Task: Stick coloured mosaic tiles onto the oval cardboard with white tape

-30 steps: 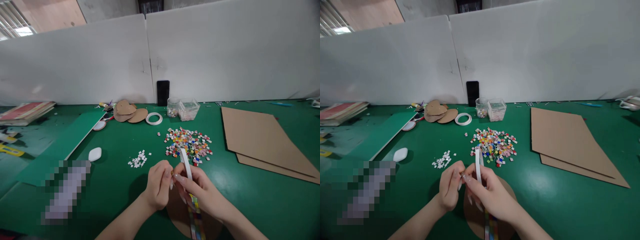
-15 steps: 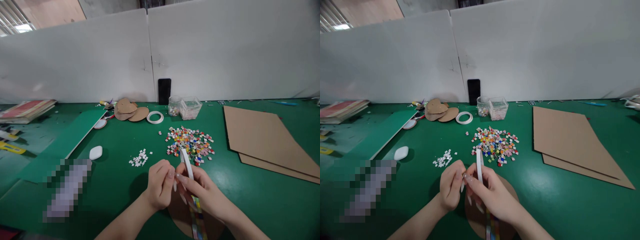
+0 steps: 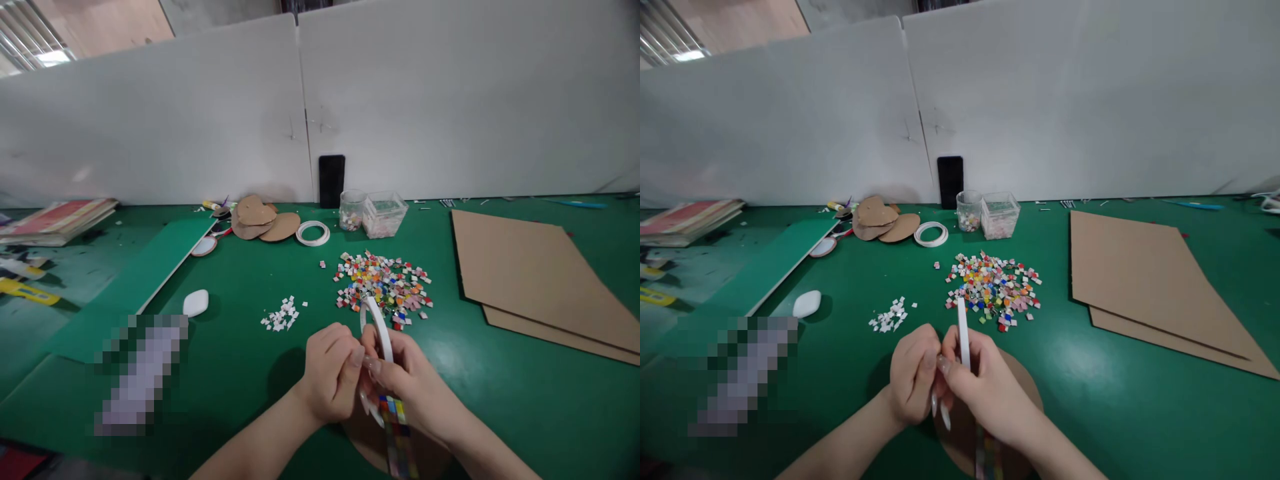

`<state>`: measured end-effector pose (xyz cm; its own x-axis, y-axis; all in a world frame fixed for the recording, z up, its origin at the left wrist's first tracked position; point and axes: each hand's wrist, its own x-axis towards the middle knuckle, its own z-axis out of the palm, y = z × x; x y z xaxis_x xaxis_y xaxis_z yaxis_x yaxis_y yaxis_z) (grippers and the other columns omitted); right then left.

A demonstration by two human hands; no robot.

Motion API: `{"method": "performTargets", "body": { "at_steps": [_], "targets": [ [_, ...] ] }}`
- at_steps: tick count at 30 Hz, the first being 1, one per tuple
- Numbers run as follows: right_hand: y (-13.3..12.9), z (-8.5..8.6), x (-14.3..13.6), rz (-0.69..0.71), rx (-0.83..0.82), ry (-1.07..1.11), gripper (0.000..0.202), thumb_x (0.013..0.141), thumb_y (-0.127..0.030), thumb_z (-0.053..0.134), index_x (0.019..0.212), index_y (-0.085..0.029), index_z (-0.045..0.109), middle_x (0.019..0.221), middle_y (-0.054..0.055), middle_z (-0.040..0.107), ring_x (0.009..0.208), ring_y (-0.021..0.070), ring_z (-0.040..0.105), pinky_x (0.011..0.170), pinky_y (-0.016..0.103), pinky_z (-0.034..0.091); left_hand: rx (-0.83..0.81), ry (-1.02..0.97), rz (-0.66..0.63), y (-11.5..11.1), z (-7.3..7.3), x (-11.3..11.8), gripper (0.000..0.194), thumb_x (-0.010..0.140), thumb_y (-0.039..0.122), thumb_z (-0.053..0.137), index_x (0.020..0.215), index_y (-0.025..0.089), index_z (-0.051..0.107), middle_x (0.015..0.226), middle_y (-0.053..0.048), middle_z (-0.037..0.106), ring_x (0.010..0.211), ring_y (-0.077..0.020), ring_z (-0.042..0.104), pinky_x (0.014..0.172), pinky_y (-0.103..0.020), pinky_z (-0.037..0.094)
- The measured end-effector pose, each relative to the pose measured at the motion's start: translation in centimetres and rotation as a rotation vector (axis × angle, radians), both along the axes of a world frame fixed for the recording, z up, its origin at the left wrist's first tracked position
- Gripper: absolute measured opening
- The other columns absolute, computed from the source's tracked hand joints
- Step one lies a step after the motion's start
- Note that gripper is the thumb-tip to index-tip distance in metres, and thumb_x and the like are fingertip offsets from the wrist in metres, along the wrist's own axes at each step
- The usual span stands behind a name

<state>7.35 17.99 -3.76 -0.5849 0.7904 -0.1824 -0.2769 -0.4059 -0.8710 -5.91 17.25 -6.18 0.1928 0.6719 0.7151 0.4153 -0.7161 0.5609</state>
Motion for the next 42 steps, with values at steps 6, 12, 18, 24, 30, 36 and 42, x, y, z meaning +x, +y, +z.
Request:
{"method": "performTargets", "body": {
  "at_steps": [6,12,18,24,30,36,42],
  "targets": [
    [0.0,0.2,0.0,-0.020,0.054,-0.060,0.019,0.077,-0.022,0.056,0.067,-0.019,0.041,0.053,-0.007,0.046,0.047,0.0062,0.041,0.046,0.017,0.033,-0.044,0.023,0.029,-0.1,0.0,0.1,0.020,0.087,0.013,0.031,0.070,0.019,0.039,0.057,0.001,0.039,0.054,-0.0123,0.037,0.050,-0.026,0.027],
    [-0.1,-0.1,0.2,-0.023,0.036,-0.035,0.019,0.077,-0.021,0.057,0.067,-0.020,0.041,0.052,-0.007,0.042,0.046,0.0062,0.037,0.044,0.018,0.030,-0.151,0.002,0.035,-0.2,0.1,0.2,0.024,0.090,0.018,0.029,0.068,0.020,0.039,0.058,0.001,0.039,0.053,-0.0121,0.038,0.049,-0.026,0.028],
    [-0.1,0.0,0.0,-0.086,-0.118,-0.031,0.028,0.081,-0.043,0.054,0.069,-0.019,0.046,0.052,-0.005,0.049,0.044,0.0074,0.044,0.041,0.018,0.034,-0.405,-0.198,-0.003,-0.3,0.5,0.3,0.031,0.093,0.026,0.027,0.063,0.020,0.033,0.055,0.004,0.033,0.047,-0.0094,0.033,0.047,-0.024,0.029],
    [0.3,-0.5,-0.3,-0.070,-0.061,-0.167,0.045,0.080,-0.056,0.049,0.055,-0.018,0.045,0.041,-0.005,0.045,0.032,0.0065,0.041,0.033,0.018,0.031,-0.404,-0.172,-0.109,0.0,1.3,0.1,0.030,0.091,0.024,0.037,0.062,0.019,0.041,0.055,0.003,0.048,0.050,-0.0085,0.044,0.049,-0.021,0.034],
    [0.3,-0.4,-0.1,0.007,-0.041,-0.162,0.042,0.081,-0.054,0.050,0.064,-0.016,0.052,0.050,-0.003,0.052,0.040,0.0063,0.045,0.038,0.018,0.035,-0.380,-0.140,-0.015,0.2,0.8,-0.3,0.031,0.090,0.025,0.038,0.060,0.019,0.037,0.054,0.003,0.043,0.051,-0.0091,0.043,0.050,-0.022,0.035],
    [-0.3,-1.1,-0.5,-0.045,-0.045,-0.143,0.038,0.082,-0.054,0.049,0.073,-0.017,0.054,0.055,-0.002,0.054,0.043,0.0072,0.047,0.041,0.018,0.035,-0.436,-0.197,0.061,0.2,0.7,-0.1,0.033,0.089,0.031,0.041,0.059,0.020,0.036,0.051,0.005,0.039,0.047,-0.0081,0.040,0.048,-0.021,0.033],
    [-0.6,-1.4,-0.5,-0.137,-0.067,-0.187,0.039,0.076,-0.057,0.055,0.085,-0.019,0.057,0.064,-0.001,0.055,0.053,0.0103,0.050,0.049,0.021,0.040,-0.476,-0.239,0.107,0.0,0.5,0.1,0.033,0.088,0.035,0.042,0.060,0.020,0.035,0.053,0.006,0.035,0.047,-0.0077,0.035,0.046,-0.020,0.030]
  ]
}}
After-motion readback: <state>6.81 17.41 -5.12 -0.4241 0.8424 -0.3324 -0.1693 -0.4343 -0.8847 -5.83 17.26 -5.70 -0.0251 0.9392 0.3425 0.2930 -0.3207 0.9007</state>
